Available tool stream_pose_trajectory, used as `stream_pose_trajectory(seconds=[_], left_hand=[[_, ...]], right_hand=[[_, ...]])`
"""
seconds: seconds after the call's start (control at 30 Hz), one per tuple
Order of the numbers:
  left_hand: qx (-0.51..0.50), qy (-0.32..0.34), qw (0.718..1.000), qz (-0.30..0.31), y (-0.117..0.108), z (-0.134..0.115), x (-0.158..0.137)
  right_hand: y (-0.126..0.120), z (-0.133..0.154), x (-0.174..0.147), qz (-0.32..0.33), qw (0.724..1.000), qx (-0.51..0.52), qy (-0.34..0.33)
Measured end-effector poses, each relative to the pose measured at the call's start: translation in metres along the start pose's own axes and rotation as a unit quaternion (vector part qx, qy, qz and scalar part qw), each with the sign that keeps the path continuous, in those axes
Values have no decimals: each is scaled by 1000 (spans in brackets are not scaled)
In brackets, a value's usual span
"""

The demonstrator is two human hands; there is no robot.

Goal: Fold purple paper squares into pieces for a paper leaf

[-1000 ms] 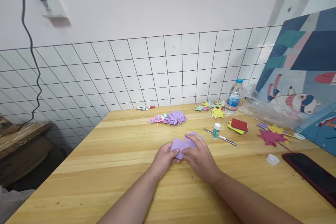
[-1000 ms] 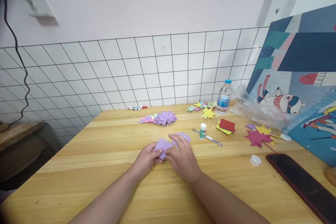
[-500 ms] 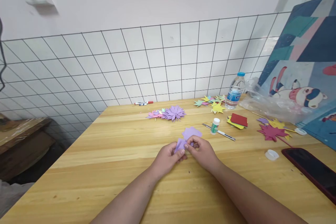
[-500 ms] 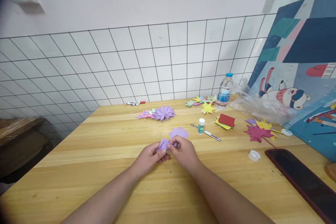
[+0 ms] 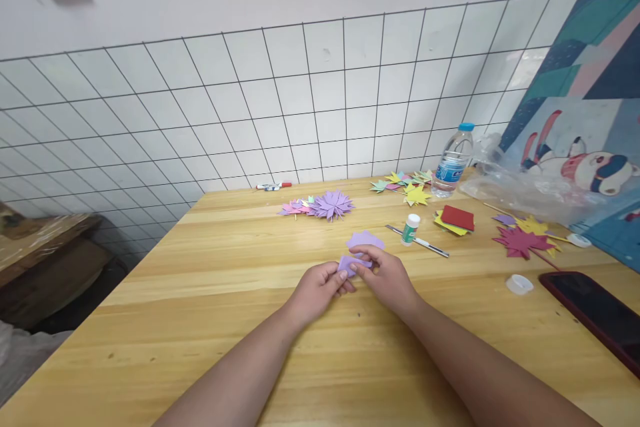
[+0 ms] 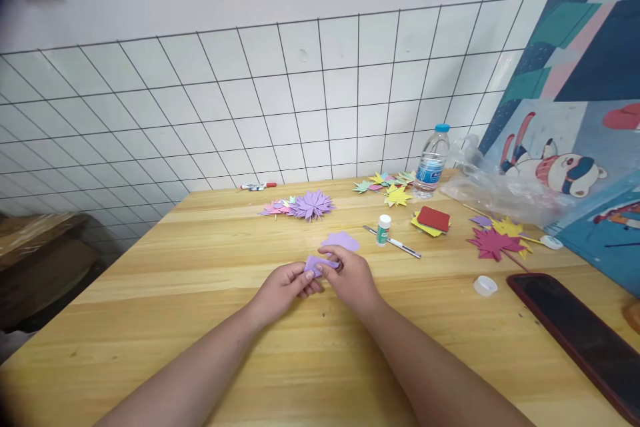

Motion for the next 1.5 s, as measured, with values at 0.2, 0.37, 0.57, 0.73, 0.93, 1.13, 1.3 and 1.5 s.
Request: stream_pose_trajectory(seconds=[0.2, 0.37, 0.57, 0.73, 0.93, 1.13, 1.3, 1.5], left_hand=[[-14, 20, 1000, -7, -1, -1, 0], [0, 10, 1000, -4, -1, -2, -1], [-27, -6, 1000, 9, 0, 3, 0], [-40, -7, 999, 30, 3, 4, 0], [-34, -5, 999, 17, 2, -2, -2], [-34, -6, 999, -15, -2, -1, -1], [-35, -14, 998, -44, -8, 1, -2], [-40, -24, 997, -61, -12, 5, -3]], right_hand=[[3, 1, 1, 11, 1000, -19, -20], [-1, 1, 2, 0, 1000, -22, -20], [-2, 2, 1, -4, 1000, -18, -17], [-1, 3, 1, 5, 1000, -14, -12], [0, 7, 1, 9, 1000, -11, -19], [4, 1, -1, 8, 998, 58, 15], [22, -9, -5, 57, 987, 132, 78], [26, -17, -8, 63, 964, 217, 140]])
Point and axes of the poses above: each hand's wrist, its own x-axis towards the middle knuckle, its own y-axis out of the palm, z = x × y, the point moved 10 cm from there along x, towards the middle knuckle, and after that the axes turned 4 degrees about -y, right-handed, at the moved point
